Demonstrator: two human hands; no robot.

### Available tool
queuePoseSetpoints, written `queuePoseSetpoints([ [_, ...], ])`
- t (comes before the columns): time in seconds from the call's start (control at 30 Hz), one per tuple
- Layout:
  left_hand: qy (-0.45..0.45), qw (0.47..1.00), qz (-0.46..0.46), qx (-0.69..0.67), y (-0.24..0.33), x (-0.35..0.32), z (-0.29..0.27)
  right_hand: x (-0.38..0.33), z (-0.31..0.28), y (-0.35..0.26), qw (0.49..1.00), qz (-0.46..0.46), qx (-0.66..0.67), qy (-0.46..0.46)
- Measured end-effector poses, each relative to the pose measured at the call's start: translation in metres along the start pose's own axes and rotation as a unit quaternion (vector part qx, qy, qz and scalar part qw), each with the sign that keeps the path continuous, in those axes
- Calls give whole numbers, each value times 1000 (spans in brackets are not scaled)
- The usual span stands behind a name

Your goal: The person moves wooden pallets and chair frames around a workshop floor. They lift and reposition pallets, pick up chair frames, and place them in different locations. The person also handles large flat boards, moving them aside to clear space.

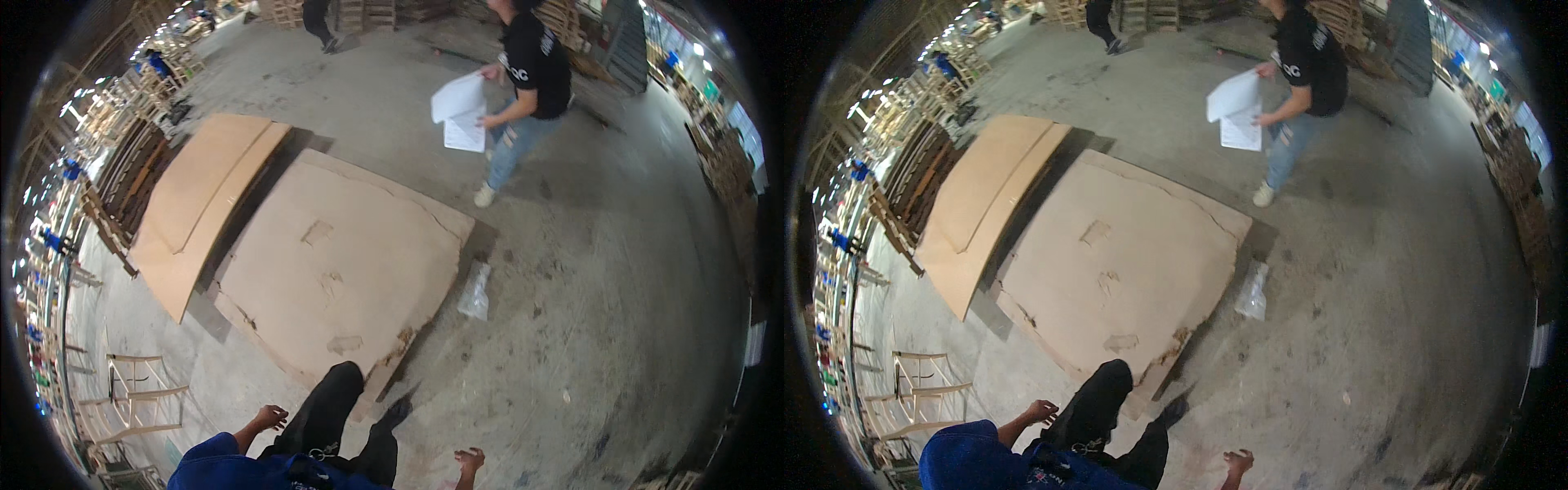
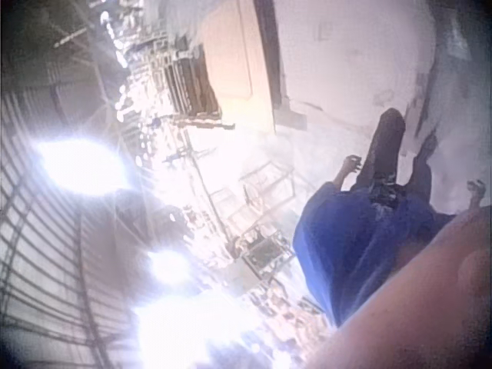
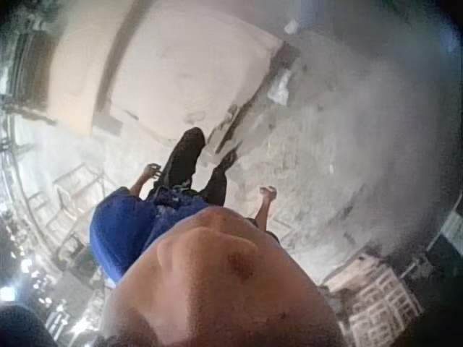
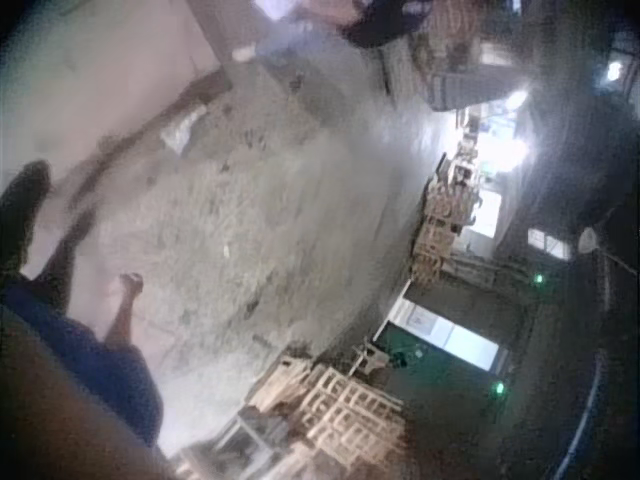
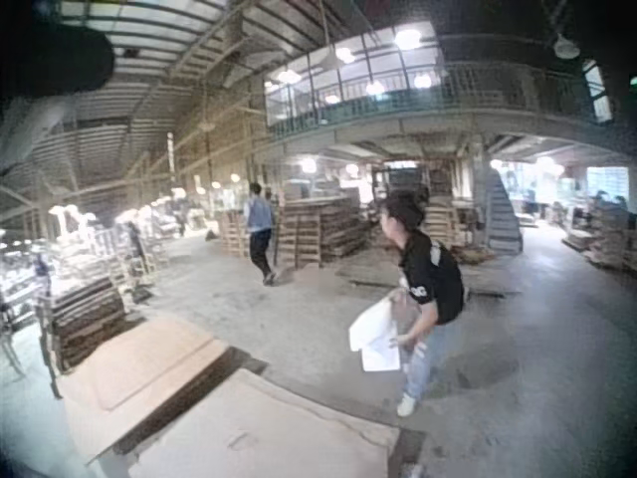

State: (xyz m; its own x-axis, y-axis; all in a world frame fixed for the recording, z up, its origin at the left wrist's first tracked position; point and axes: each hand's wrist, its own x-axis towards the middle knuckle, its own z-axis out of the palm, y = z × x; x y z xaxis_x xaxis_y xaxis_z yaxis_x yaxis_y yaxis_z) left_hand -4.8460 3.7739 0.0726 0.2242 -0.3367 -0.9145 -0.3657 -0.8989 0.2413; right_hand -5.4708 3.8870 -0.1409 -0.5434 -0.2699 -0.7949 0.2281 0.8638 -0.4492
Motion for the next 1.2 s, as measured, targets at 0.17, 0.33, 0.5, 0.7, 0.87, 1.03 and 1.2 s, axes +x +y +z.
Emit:
queuePoseSetpoints([
  [0.17, 2, 998, -46, -31, 21, -1, -17, -70, 102, -166, 979, 114, 92, -141],
  [0.33, 51, 997, -11, -64, 100, 66, -57, -130, 211, -338, 957, 89, -94, -261],
  [0.5, 51, 985, 98, -135, 278, 80, -123, -137, 241, -480, 949, -24, -227, -219],
  [0.7, 77, 977, 161, -118, 483, 53, -209, -75, 231, -577, 964, -135, -83, -214],
  [0.87, 137, 965, 173, -144, 586, 43, -258, -100, 251, -725, 961, -73, -108, -245],
  [1.03, 204, 934, 68, -285, 589, 3, -228, -48, 295, -863, 952, -45, -215, -212],
  [1.2, 199, 916, -55, -344, 535, -31, -167, -12, 382, -1013, 946, -91, -276, -143],
])
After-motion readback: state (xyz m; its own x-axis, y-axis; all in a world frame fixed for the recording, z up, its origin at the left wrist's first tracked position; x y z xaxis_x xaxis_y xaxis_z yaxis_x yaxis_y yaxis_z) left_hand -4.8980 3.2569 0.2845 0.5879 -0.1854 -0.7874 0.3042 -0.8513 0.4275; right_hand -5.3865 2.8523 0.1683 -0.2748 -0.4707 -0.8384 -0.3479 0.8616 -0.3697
